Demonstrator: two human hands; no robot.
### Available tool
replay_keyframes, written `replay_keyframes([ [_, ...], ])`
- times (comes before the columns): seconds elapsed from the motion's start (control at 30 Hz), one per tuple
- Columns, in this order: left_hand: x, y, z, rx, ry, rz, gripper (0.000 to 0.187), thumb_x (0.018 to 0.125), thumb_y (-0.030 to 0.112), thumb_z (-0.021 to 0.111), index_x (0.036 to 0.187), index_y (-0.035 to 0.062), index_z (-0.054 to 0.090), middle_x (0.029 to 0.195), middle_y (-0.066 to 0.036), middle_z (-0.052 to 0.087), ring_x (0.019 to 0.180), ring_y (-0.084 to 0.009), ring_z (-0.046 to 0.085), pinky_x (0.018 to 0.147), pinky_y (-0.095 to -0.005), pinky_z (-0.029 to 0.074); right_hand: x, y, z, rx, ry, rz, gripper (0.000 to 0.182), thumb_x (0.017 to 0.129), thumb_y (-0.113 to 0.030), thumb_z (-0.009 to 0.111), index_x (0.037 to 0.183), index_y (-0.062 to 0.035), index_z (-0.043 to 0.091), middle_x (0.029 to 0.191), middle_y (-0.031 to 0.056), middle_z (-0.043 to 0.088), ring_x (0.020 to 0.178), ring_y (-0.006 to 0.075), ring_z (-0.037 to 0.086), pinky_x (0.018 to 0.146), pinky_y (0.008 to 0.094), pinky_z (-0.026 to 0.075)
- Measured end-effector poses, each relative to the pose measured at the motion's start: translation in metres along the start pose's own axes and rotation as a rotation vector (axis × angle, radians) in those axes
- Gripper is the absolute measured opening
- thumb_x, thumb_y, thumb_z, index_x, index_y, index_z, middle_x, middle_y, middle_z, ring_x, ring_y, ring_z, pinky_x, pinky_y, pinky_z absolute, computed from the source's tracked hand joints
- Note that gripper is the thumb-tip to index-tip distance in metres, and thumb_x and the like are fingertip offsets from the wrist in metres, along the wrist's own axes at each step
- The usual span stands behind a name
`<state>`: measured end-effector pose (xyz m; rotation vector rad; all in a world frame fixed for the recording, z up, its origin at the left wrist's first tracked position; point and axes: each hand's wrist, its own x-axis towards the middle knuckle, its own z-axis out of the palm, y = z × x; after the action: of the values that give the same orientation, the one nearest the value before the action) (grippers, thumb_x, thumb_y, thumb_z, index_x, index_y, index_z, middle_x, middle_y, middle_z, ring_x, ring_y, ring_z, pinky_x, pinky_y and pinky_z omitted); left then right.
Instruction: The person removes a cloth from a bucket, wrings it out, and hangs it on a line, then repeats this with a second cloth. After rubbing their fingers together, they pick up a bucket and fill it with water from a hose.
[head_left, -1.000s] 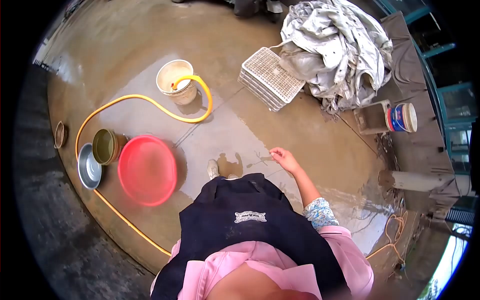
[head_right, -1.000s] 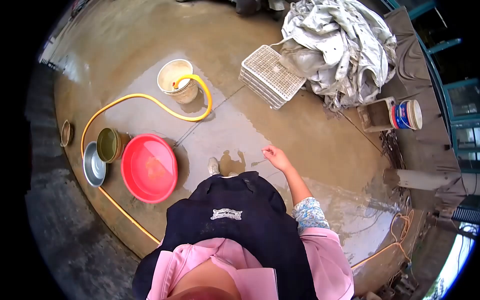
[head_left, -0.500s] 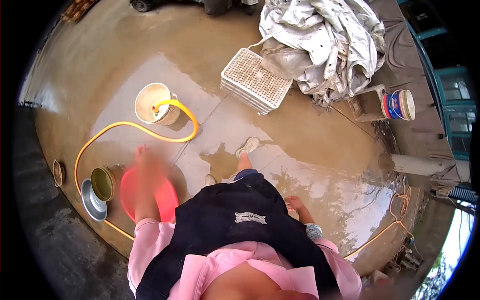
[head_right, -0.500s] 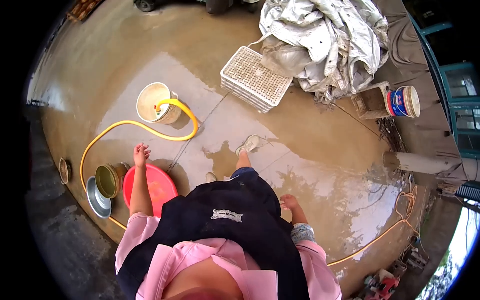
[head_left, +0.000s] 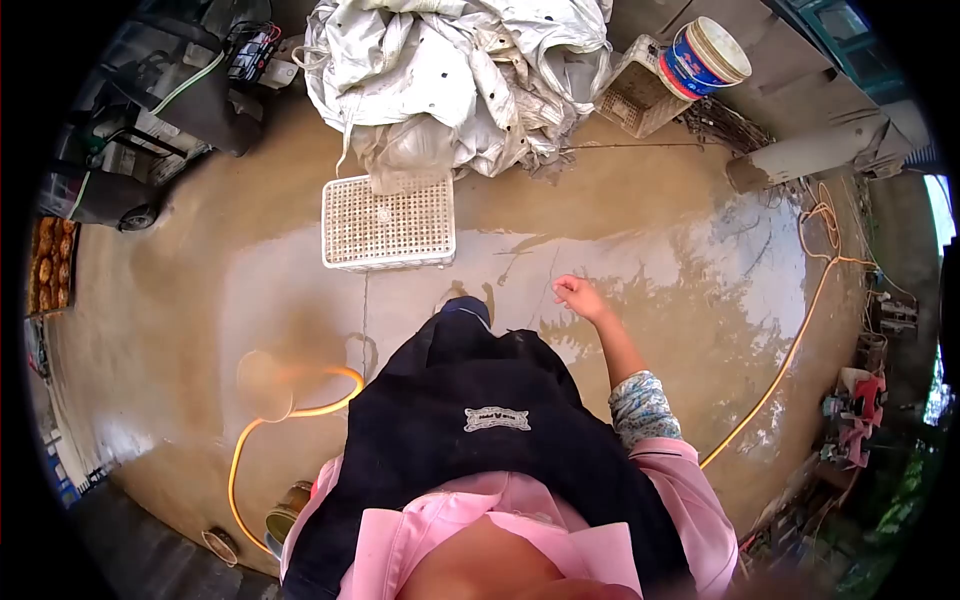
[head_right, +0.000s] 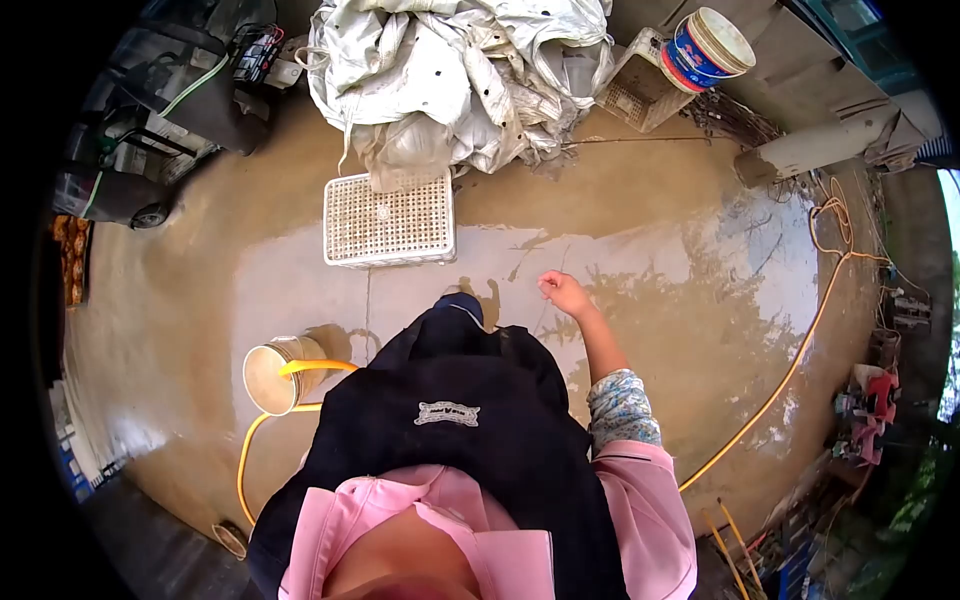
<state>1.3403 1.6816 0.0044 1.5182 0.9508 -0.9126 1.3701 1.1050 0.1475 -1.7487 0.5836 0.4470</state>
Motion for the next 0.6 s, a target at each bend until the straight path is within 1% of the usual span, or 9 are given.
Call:
replay_keyframes([
  [0.13, 0.030, 0.112, 0.027, -0.101, 0.093, 0.105, 0.024, 0.090, 0.020, 0.054, 0.109, 0.0054, 0.052, 0.088, -0.009, 0.063, 0.069, -0.0225, 0.063, 0.054, -0.0290, 0.047, 0.071, -0.019, -0.053, -0.255, -0.109, -0.180, 0.021, 0.089, -0.021, 0.059, 0.100, -0.0038, 0.060, 0.084, 0.0017, 0.061, 0.074, 0.0107, 0.058, 0.069, 0.0261, 0.047],
  [0.2, 0.057, 0.176, 0.047, -0.116, 0.090, 0.211, 0.024, 0.090, 0.021, 0.054, 0.108, 0.0042, 0.054, 0.086, -0.009, 0.063, 0.070, -0.0227, 0.063, 0.054, -0.0282, 0.047, 0.106, -0.037, -0.086, -0.191, -0.033, -0.179, 0.023, 0.086, -0.023, 0.059, 0.097, -0.0034, 0.061, 0.086, 0.0063, 0.065, 0.077, 0.0166, 0.061, 0.073, 0.0314, 0.049],
  [0.27, 0.108, 0.219, 0.062, -0.052, 0.004, 0.383, 0.025, 0.088, 0.033, 0.054, 0.104, 0.0145, 0.055, 0.088, -0.002, 0.063, 0.064, -0.0142, 0.060, 0.053, -0.0264, 0.044, 0.134, -0.050, -0.123, -0.114, -0.021, -0.126, 0.024, 0.086, -0.024, 0.060, 0.098, -0.0037, 0.061, 0.087, 0.0079, 0.066, 0.079, 0.0185, 0.061, 0.075, 0.0325, 0.049],
  [0.3, 0.128, 0.244, 0.078, -0.123, 0.040, 0.359, 0.025, 0.087, 0.033, 0.055, 0.103, 0.0149, 0.055, 0.089, -0.002, 0.063, 0.066, -0.0140, 0.060, 0.055, -0.0262, 0.044, 0.152, -0.060, -0.143, -0.077, -0.022, -0.098, 0.025, 0.085, -0.025, 0.060, 0.098, -0.0038, 0.061, 0.088, 0.0087, 0.066, 0.080, 0.0194, 0.062, 0.076, 0.0331, 0.049],
  [0.4, 0.124, 0.296, 0.162, -0.105, 0.033, 0.416, 0.023, 0.087, 0.029, 0.056, 0.104, 0.0150, 0.055, 0.095, -0.004, 0.064, 0.073, -0.0153, 0.061, 0.059, -0.0263, 0.046, 0.175, -0.073, -0.214, -0.550, 0.049, -0.187, 0.023, 0.086, -0.023, 0.059, 0.099, -0.0041, 0.062, 0.085, 0.0065, 0.065, 0.080, 0.0170, 0.063, 0.074, 0.0318, 0.049],
  [0.43, 0.126, 0.313, 0.189, -0.068, 0.007, 0.364, 0.023, 0.086, 0.025, 0.056, 0.107, 0.0137, 0.055, 0.098, -0.006, 0.064, 0.075, -0.0169, 0.061, 0.060, -0.0265, 0.047, 0.176, -0.074, -0.233, -0.539, 0.074, -0.174, 0.022, 0.087, -0.023, 0.058, 0.099, -0.0049, 0.062, 0.087, 0.0046, 0.065, 0.080, 0.0154, 0.062, 0.072, 0.0298, 0.049],
  [0.47, 0.122, 0.351, 0.225, -0.163, -0.063, 0.133, 0.027, 0.086, 0.017, 0.057, 0.112, 0.0110, 0.056, 0.105, -0.011, 0.064, 0.081, -0.0199, 0.063, 0.062, -0.0275, 0.048, 0.189, -0.082, -0.259, -0.529, 0.107, -0.185, 0.020, 0.089, -0.023, 0.058, 0.098, -0.0057, 0.062, 0.090, 0.0027, 0.065, 0.080, 0.0137, 0.062, 0.071, 0.0279, 0.048],
  [0.53, 0.141, 0.366, 0.274, 0.133, -0.215, 0.261, 0.022, 0.086, 0.020, 0.058, 0.104, 0.0075, 0.061, 0.095, -0.008, 0.067, 0.073, -0.0153, 0.061, 0.061, -0.0251, 0.048, 0.201, -0.088, -0.300, -0.324, 0.154, -0.107, 0.019, 0.090, -0.023, 0.057, 0.098, -0.0071, 0.063, 0.093, 0.0007, 0.065, 0.081, 0.0121, 0.062, 0.070, 0.0256, 0.048],
  [0.6, 0.167, 0.378, 0.316, 0.500, -0.103, 0.487, 0.022, 0.088, 0.024, 0.057, 0.095, 0.0036, 0.063, 0.085, -0.007, 0.068, 0.068, -0.0145, 0.062, 0.060, -0.0256, 0.048, 0.204, -0.101, -0.348, 0.056, 0.192, 0.053, 0.019, 0.091, -0.023, 0.056, 0.099, -0.0081, 0.063, 0.095, 0.0005, 0.066, 0.082, 0.0121, 0.063, 0.069, 0.0249, 0.049],
])
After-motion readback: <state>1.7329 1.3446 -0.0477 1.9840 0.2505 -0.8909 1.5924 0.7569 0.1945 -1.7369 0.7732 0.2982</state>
